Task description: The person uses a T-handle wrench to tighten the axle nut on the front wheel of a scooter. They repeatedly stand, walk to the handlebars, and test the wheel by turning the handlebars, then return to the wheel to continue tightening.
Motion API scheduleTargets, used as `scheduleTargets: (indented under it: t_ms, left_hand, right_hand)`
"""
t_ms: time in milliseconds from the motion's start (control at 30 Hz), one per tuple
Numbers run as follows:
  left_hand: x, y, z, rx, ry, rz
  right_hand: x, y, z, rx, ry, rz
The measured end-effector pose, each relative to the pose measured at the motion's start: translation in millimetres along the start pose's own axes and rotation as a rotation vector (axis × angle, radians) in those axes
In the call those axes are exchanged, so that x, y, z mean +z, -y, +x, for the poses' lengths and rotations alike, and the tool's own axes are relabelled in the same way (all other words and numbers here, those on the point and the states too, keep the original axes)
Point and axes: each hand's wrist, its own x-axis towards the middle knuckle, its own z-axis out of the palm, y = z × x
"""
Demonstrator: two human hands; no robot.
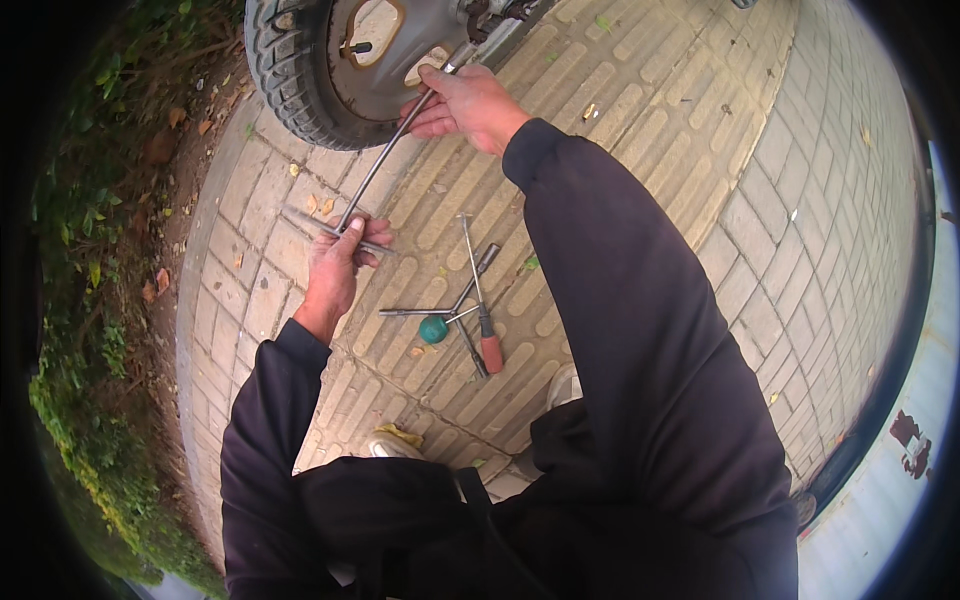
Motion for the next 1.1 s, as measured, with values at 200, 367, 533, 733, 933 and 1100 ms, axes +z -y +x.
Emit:
scheduleTargets:
  t_ms: [200,367,533,733,933,1100]
  left_hand:
    - [-14.0,-13.4,-5.5,0.692,-0.032,1.144]
    - [-16.4,-27.5,3.2,-0.370,0.113,-0.185]
    - [-5.4,-8.6,3.3,-0.227,0.009,-0.147]
    - [-26.4,-3.6,-0.3,0.259,-0.039,0.247]
    - [-65.8,-10.7,-48.0,-0.247,-0.017,0.136]
    - [-95.4,2.6,-81.5,-0.366,0.048,0.025]
  right_hand:
    - [-0.7,0.4,-1.5,-0.002,0.016,0.041]
    - [-0.7,1.9,-4.9,-0.012,0.000,0.012]
    - [-3.4,-4.8,-1.3,-0.038,0.041,0.064]
    - [-0.4,-12.9,4.0,-0.023,0.032,0.148]
    - [23.0,-64.7,-25.8,0.267,0.086,0.132]
    - [17.6,-81.9,-34.9,0.518,0.184,-0.191]
